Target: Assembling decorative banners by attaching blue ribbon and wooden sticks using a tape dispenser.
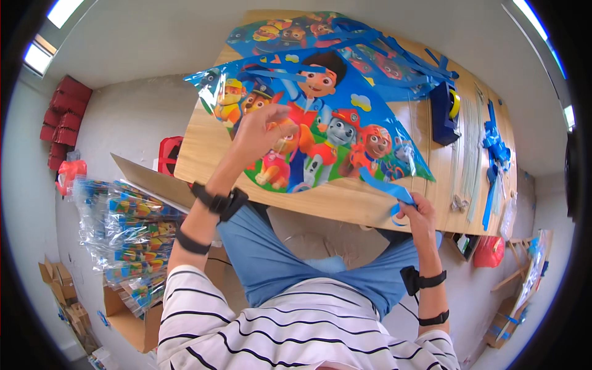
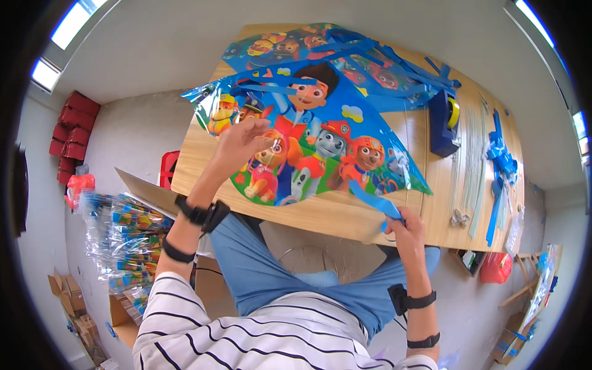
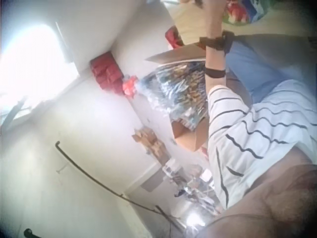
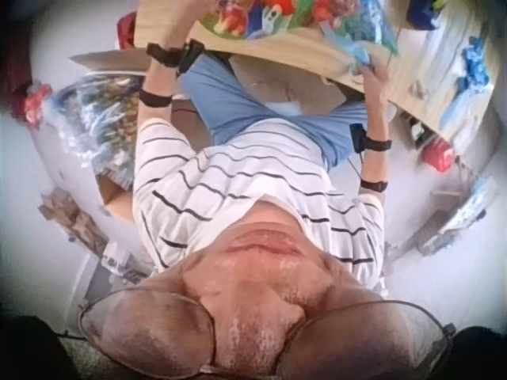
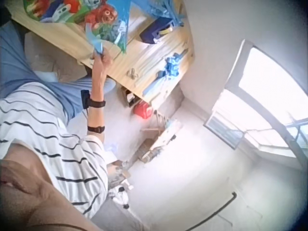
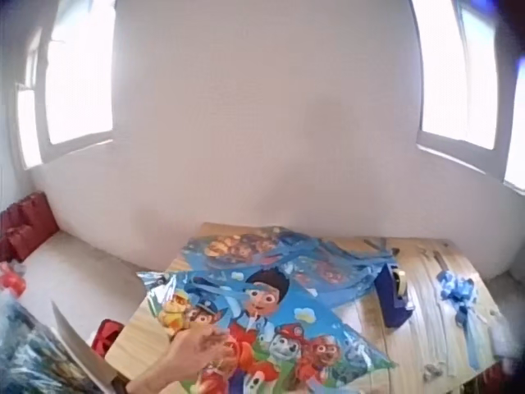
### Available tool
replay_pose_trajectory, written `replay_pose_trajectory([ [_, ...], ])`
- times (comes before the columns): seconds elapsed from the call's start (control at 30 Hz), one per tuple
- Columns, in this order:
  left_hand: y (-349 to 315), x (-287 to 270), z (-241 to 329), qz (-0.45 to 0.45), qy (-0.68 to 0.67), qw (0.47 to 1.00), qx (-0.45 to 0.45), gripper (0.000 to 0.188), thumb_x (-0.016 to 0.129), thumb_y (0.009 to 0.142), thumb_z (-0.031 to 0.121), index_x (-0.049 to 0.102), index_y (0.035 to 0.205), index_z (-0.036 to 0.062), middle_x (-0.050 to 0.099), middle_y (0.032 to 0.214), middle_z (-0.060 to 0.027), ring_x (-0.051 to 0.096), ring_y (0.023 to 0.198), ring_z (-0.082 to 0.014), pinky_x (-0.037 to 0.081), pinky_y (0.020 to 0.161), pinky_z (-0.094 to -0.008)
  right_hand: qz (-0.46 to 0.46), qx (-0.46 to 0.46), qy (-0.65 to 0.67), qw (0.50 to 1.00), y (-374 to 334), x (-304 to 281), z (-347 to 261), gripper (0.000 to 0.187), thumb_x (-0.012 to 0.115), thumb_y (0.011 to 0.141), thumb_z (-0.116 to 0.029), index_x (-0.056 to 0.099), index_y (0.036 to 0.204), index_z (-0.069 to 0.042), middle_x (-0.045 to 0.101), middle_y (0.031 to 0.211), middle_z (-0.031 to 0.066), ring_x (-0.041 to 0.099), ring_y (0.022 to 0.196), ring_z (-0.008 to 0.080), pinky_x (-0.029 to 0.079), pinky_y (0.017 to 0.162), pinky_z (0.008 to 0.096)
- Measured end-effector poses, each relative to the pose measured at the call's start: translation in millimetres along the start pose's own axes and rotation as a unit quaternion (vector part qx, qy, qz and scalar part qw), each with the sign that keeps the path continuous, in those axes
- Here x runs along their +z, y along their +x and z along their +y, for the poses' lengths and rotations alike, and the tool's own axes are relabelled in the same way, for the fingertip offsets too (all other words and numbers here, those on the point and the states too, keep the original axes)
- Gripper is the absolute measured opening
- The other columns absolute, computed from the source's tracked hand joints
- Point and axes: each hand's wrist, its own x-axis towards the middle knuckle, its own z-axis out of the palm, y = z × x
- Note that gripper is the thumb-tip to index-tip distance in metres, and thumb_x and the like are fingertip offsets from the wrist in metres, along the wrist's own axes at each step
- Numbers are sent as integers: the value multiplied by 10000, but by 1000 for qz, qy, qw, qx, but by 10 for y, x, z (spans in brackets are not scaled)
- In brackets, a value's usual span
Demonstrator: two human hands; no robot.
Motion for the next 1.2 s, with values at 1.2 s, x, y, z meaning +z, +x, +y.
replay_pose_trajectory([
  [1.2,-2482,1387,1447,-338,-697,572,270,1151,563,718,828,307,1445,-27,465,1367,-305,537,1194,-411,353,1027,-604,-68,-49,-32,996,-693,207,-54,64,619,849,-55,657,834,-6,603,645,11,538,607,67,417,571,245],
])
